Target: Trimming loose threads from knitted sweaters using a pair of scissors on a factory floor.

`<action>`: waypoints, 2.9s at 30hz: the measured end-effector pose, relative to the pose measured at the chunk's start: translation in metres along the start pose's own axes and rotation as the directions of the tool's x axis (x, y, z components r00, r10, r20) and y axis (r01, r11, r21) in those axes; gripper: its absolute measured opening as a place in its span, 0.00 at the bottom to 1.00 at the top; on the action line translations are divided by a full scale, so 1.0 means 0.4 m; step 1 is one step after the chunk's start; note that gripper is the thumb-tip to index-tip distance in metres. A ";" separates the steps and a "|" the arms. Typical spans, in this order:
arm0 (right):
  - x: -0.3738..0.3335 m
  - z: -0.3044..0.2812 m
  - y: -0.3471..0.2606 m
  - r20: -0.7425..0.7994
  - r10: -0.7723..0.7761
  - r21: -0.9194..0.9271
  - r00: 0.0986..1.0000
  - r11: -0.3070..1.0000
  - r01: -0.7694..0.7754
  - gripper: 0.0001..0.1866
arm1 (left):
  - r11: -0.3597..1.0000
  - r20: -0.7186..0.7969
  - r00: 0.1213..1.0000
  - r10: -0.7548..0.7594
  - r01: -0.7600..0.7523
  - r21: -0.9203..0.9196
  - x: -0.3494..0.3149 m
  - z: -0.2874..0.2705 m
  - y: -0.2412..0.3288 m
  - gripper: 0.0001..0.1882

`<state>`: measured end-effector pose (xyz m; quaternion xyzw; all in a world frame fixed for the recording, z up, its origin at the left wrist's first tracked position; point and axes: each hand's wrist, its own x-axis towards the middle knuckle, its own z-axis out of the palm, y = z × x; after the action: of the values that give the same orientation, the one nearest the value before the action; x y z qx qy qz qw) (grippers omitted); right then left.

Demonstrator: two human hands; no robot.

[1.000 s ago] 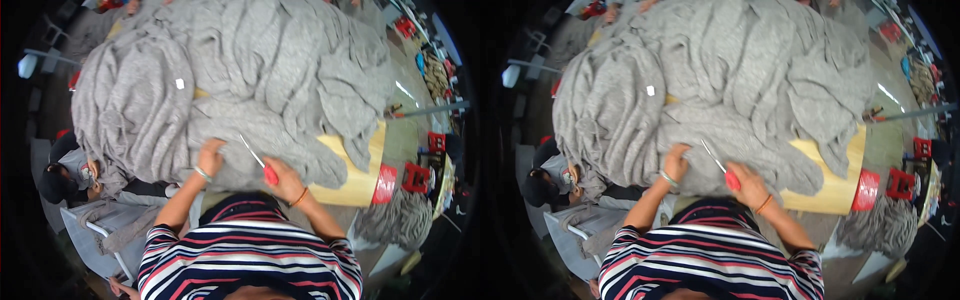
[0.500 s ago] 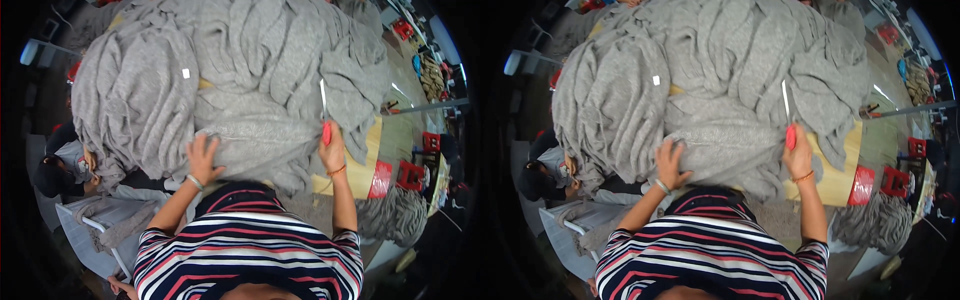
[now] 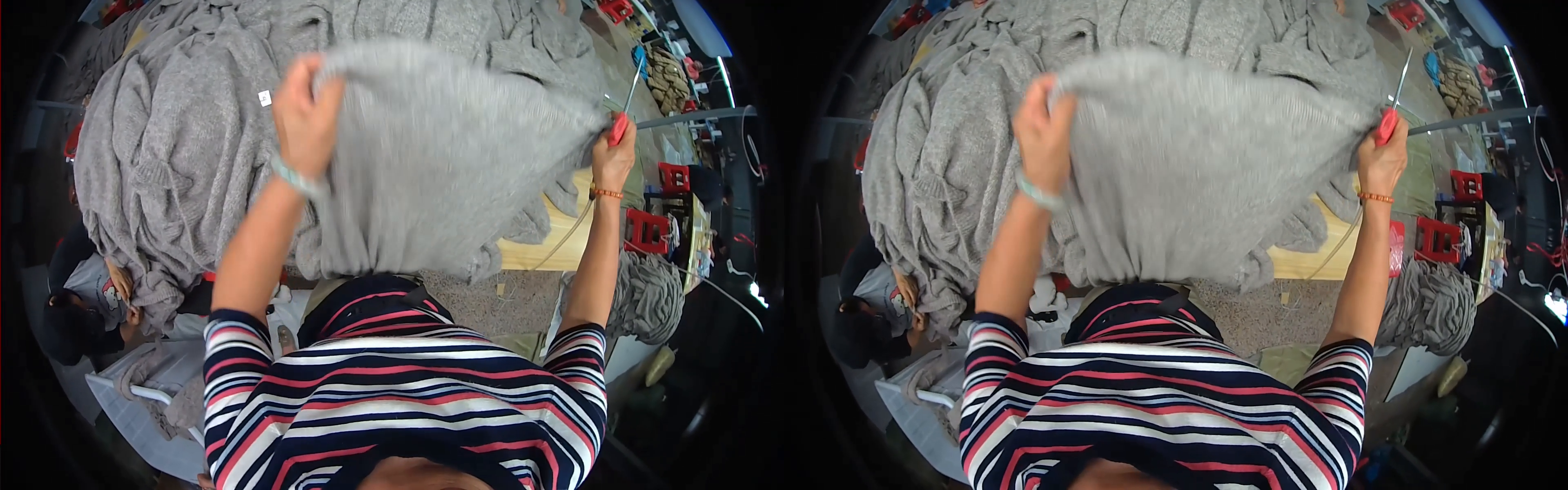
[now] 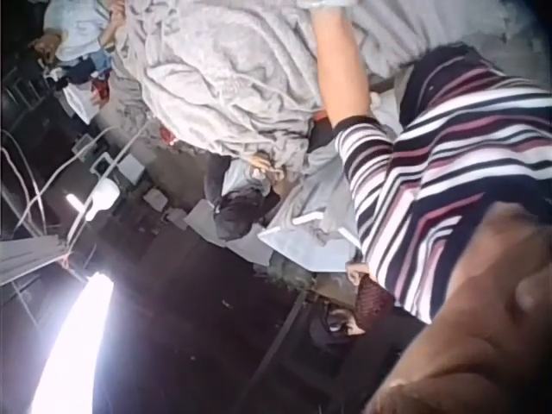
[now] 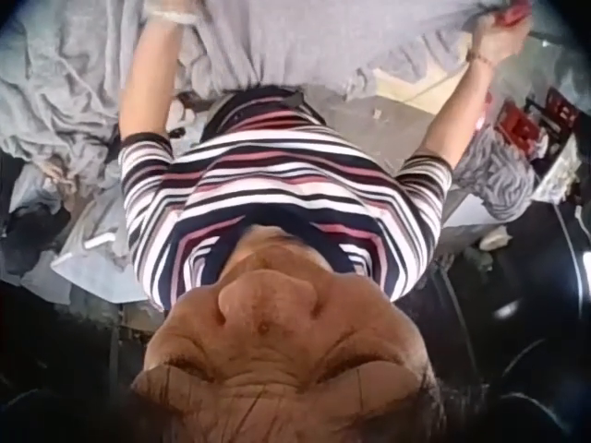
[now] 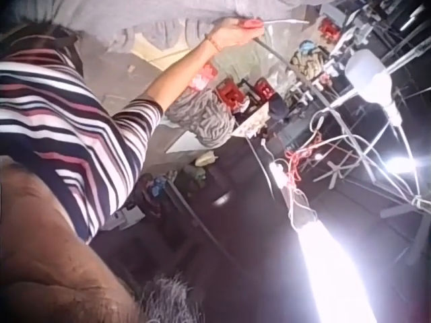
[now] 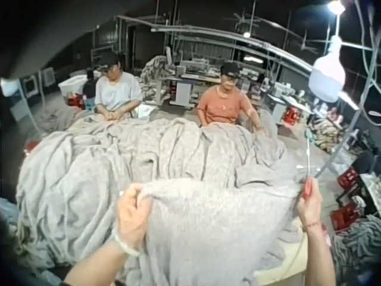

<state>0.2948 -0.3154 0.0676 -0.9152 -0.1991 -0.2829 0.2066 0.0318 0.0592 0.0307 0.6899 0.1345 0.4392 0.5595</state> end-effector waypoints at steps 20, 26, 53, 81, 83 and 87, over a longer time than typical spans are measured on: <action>-0.659 0.062 -0.189 0.787 -0.111 0.275 0.606 0.944 -0.184 0.23 | 0.624 0.431 0.466 -0.773 0.683 0.381 -0.894 -0.394 -0.391 0.28; -0.632 0.058 -0.214 0.756 -0.177 0.316 0.630 0.942 -0.114 0.19 | 0.370 0.040 0.374 -0.926 0.884 0.288 -0.962 -0.353 -0.469 0.21; -0.876 -0.191 -0.161 0.654 0.103 0.367 0.749 0.823 -0.433 0.36 | -0.328 0.728 0.685 0.030 0.694 -0.640 -0.346 0.306 0.447 0.24; -0.571 0.028 -0.129 0.713 -0.125 0.262 0.689 0.960 -0.097 0.20 | 0.142 0.139 0.373 -0.917 0.633 -0.761 -0.373 -0.349 -0.338 0.18; -0.560 0.020 -0.143 0.678 -0.104 0.290 0.728 0.948 -0.134 0.21 | 0.172 0.253 0.369 -0.894 0.806 -0.566 -0.384 -0.246 -0.265 0.16; -0.440 0.067 -0.159 0.517 -0.144 0.350 0.844 0.935 -0.055 0.19 | 0.076 0.399 0.300 -0.866 0.869 -0.489 -0.389 -0.132 -0.227 0.14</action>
<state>0.1420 -0.2927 -0.0411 -0.9006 -0.3175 0.0189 0.2962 -0.0705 0.0190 -0.1216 0.2399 0.3585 0.0346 0.9015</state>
